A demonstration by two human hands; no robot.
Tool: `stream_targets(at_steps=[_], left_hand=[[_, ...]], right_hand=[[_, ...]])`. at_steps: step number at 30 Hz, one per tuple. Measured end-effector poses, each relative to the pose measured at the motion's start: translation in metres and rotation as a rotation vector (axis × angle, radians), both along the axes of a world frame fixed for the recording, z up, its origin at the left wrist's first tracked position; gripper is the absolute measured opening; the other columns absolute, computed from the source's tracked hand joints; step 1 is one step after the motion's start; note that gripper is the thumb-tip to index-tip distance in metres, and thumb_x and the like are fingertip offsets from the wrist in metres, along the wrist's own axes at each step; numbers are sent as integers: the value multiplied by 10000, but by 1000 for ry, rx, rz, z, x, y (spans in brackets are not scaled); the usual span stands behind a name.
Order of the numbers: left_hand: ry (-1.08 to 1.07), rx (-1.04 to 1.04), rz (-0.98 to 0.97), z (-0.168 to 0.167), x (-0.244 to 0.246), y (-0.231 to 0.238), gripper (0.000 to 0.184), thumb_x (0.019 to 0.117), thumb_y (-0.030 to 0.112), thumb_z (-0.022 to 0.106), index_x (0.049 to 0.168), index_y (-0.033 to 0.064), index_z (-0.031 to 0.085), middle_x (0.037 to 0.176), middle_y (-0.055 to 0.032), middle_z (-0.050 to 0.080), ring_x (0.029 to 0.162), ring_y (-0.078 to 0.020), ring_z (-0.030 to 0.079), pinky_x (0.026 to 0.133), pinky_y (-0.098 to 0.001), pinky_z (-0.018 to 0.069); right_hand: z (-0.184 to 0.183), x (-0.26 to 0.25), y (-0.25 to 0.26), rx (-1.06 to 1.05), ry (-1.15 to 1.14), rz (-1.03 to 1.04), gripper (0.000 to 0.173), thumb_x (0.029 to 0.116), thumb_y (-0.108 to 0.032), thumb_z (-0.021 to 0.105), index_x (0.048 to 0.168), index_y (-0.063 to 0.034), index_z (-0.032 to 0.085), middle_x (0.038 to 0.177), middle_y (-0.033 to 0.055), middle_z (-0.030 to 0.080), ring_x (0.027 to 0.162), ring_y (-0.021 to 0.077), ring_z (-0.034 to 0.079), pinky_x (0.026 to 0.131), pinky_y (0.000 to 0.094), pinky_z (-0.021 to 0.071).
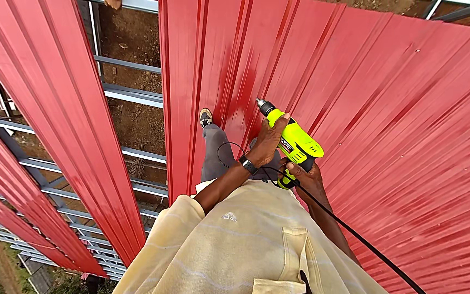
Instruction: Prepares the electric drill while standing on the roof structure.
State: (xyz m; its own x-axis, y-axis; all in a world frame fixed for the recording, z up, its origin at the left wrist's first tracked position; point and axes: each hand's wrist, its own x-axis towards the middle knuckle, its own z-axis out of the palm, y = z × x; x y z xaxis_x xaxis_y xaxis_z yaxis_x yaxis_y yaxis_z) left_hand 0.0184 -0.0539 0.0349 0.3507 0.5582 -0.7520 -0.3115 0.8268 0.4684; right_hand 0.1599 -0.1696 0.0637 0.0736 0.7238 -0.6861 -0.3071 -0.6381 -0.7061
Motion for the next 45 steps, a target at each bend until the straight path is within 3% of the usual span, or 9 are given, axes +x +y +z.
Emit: stream_targets(at_steps=[3,6,13,22,45], left_hand=[[-74,-8,24,2,3,0,608,1029,537,544,1485,169,384,1239,-170,645,1072,-315,674,891,-521,583],[-194,17,39,8,-4,2,576,1059,548,458,1431,110,425,1239,-197,627,1058,-341,667,858,-527,591],[-233,87,120,29,-11,8,578,1071,558,393,1558,280,254,1231,-199,611,1003,-361,681,784,-538,605],[-228,117,133,46,-10,13,498,1082,488,431,1515,265,327,1176,-195,627,940,-338,696,764,-509,615],[-203,117,117,49,-8,12,514,1079,504,433,1508,238,336,1162,-202,634,939,-344,696,755,-509,617]], right_hand=[[1,7,-7,48,65,-99,509,897,-266,806,1208,44,549,920,186,703,646,260,684,590,398,620],[7,20,-14,102,262,-171,484,911,-308,791,1216,-1,576,924,179,707,629,232,676,568,375,608],[24,31,-19,169,539,-186,483,941,-405,733,1243,-43,629,990,180,711,667,229,683,612,372,607],[29,34,-15,211,578,-148,521,935,-422,731,1280,-45,632,1010,177,713,682,228,684,620,367,602],[30,35,-18,221,543,-144,467,936,-375,743,1251,-47,635,1005,183,710,688,232,688,625,369,607]])
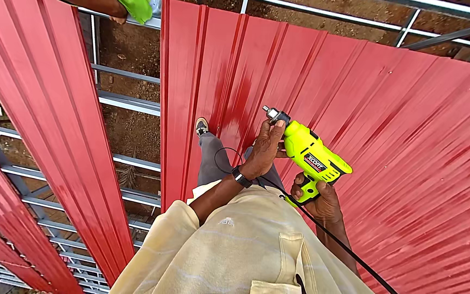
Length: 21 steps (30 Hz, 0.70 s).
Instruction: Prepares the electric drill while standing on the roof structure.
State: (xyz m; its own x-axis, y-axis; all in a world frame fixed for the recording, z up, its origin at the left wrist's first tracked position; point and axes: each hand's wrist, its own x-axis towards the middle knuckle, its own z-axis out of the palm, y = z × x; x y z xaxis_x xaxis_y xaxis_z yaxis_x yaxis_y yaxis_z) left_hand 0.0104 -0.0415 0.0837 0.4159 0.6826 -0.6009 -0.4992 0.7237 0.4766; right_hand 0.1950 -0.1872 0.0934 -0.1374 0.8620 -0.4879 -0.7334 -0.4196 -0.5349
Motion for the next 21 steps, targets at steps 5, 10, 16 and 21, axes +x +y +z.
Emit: stream_targets(at_steps=[5,10,16,21], left_hand=[[-1,61,-159,-3,-21,4,491,1087,484,431,1487,207,369,1212,-177,631,990,-316,694,799,-513,612],[339,66,-306,-16,-121,-24,470,1084,430,479,1507,227,462,1257,-166,677,1037,-325,713,837,-501,611],[1090,3,-657,-86,-224,-124,402,1065,316,488,1387,82,546,1056,-155,706,943,-277,690,875,-501,566],[964,-246,-628,-67,-251,-202,360,1073,300,478,1295,47,607,1117,-135,701,1020,-209,685,925,-437,564]], right_hand=[[-2,-7,3,-34,15,-18,487,942,-394,733,1266,-46,626,997,170,715,676,224,687,619,366,608],[-7,-7,-3,-113,-20,-47,510,937,-396,740,1270,-37,598,974,173,709,648,222,678,595,364,607],[-14,-1,0,-156,-58,-39,561,924,-392,759,1285,-16,551,961,170,699,613,216,665,560,358,605],[-20,-1,8,-195,-82,-32,570,918,-408,762,1280,-30,537,955,157,694,600,213,657,550,358,603]])
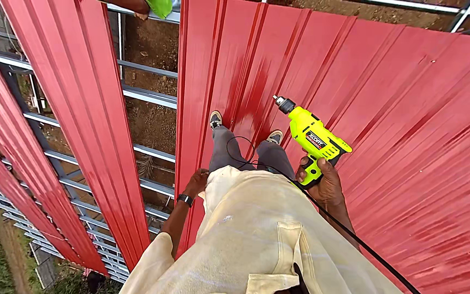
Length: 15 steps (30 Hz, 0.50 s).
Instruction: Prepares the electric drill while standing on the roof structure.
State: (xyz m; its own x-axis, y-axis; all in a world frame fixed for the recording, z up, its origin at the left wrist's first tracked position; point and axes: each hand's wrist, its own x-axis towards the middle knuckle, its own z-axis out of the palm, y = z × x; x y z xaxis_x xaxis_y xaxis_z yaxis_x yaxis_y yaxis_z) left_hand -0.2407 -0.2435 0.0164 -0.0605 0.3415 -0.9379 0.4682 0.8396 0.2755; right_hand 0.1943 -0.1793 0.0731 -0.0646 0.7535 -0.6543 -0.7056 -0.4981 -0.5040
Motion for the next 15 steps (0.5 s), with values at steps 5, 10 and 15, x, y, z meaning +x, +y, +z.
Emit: stream_targets(at_steps=[5,10,15], left_hand=[[-297,-117,381,35,-21,-10,147,973,154,628,1035,30,677,845,-69,695,752,-150,663,725,-347,576],[-344,-43,311,53,-6,6,279,1007,153,595,1263,56,647,1007,-100,732,879,-173,699,814,-372,587],[-151,156,168,39,16,2,230,1012,165,572,1186,43,660,979,-80,718,867,-152,689,803,-362,586]], right_hand=[[-6,2,4,-8,-26,-5,557,942,-414,725,1300,-27,545,958,150,689,589,202,645,536,353,595],[-8,1,5,-17,-31,-9,544,948,-414,716,1307,-43,546,955,120,684,587,179,642,527,336,595],[-6,-7,8,-23,-25,-37,531,960,-412,696,1310,-44,543,933,124,684,570,180,639,510,334,593]])
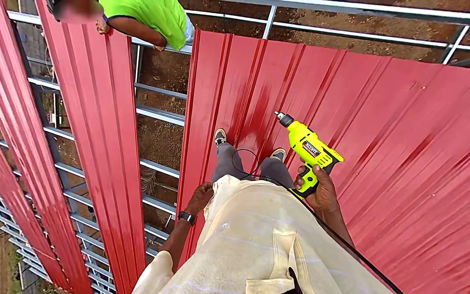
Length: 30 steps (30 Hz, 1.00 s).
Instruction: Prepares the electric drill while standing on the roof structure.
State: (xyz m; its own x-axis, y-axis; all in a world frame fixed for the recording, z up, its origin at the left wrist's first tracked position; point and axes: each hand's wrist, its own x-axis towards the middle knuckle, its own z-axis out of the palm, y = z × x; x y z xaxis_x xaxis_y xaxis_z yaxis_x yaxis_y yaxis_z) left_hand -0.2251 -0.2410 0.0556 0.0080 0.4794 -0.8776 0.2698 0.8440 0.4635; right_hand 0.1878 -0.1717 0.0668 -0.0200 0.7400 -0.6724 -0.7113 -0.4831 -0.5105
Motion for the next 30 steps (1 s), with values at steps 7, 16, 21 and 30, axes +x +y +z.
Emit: stream_targets(at_steps=[7,16,21,30], left_hand=[[-1,155,-3,4,6,-5,226,1016,184,602,1200,86,689,1049,-38,747,956,-127,712,889,-354,597],[320,222,51,1,13,-33,170,967,253,685,1054,107,682,822,10,730,726,-84,692,696,-318,598],[350,139,18,-4,13,-14,282,998,354,630,1114,104,685,866,-24,721,779,-123,689,762,-361,588],[86,43,-189,-40,4,-21,595,1123,440,245,1569,83,410,1603,-125,429,1494,-219,391,1252,-443,286]], right_hand=[[-2,-6,1,10,1,18,496,980,-396,674,1300,-39,550,941,130,689,571,176,638,511,333,591],[-4,-5,-2,16,15,44,489,1001,-381,646,1335,-42,539,958,137,683,571,184,636,509,341,591],[5,-10,0,19,3,77,433,1024,-354,605,1306,-31,541,941,125,679,582,172,640,530,325,598],[6,-11,0,33,-6,155,450,1040,-352,574,1357,-40,508,984,120,695,599,182,667,528,327,612]])
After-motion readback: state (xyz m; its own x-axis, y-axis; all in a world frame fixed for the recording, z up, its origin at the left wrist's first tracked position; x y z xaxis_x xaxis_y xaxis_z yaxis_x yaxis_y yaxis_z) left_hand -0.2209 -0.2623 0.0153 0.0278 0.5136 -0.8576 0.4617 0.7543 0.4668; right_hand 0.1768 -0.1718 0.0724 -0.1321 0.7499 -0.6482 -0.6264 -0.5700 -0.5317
